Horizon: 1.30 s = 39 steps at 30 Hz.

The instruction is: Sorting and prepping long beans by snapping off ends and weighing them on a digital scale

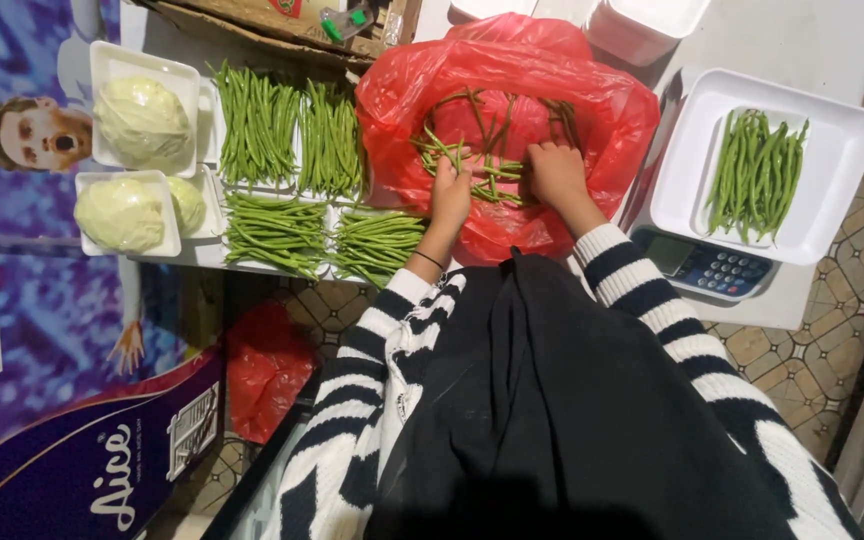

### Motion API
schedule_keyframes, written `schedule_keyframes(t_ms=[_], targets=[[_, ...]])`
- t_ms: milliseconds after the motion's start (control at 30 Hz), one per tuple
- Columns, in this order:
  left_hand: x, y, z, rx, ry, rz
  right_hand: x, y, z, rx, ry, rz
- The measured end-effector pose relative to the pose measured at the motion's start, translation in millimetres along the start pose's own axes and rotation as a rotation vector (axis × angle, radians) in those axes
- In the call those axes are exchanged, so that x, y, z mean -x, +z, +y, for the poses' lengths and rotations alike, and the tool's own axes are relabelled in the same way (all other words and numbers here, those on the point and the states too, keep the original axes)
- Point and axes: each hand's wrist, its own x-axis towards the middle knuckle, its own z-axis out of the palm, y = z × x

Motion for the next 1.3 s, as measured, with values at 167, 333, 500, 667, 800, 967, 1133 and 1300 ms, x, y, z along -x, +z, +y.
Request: schedule_keyframes(t_ms=[167,333,500,667,800,967,1133,1300], targets=[[-0.1,1.5,1.6,-0.041,0.004,0.01,7.8,-24.3,1.0,-0.137,-0.028,0.064],[-12.7,-1.5,-25.4,-0.124,0.013,0.057,21.3,-62.4,-10.3,-0.603,-0.098,0.263],[2.5,18.7,-16.1,0.177,-0.06,-0.032,34.0,-83.9,-49.3,-1.257,-0.032,0.326],[20.4,38.0,6.2,0.341,-0.108,-0.094,37.8,-64.0,-64.7,-1.048,-0.116,0.327],[-12.5,19.6,-71.3,0.317,-0.288,-0.025,34.2,-60.1,-65.4,-1.358,0.033,0.23],[-2.8,11.4,-41.7,0.271,-0.303,-0.058,8.2,-33.8,-22.7,-0.852,0.08,0.338],[-6.2,0.4,-45.4,0.283,-0.297,-0.083,-15.1,-20.4,7.2,-0.417,0.341,0.081],[-1.4,0.8,-34.4,0.292,-0.292,-0.111,-13.0,-45.2,5.7,-0.425,0.486,-0.096]])
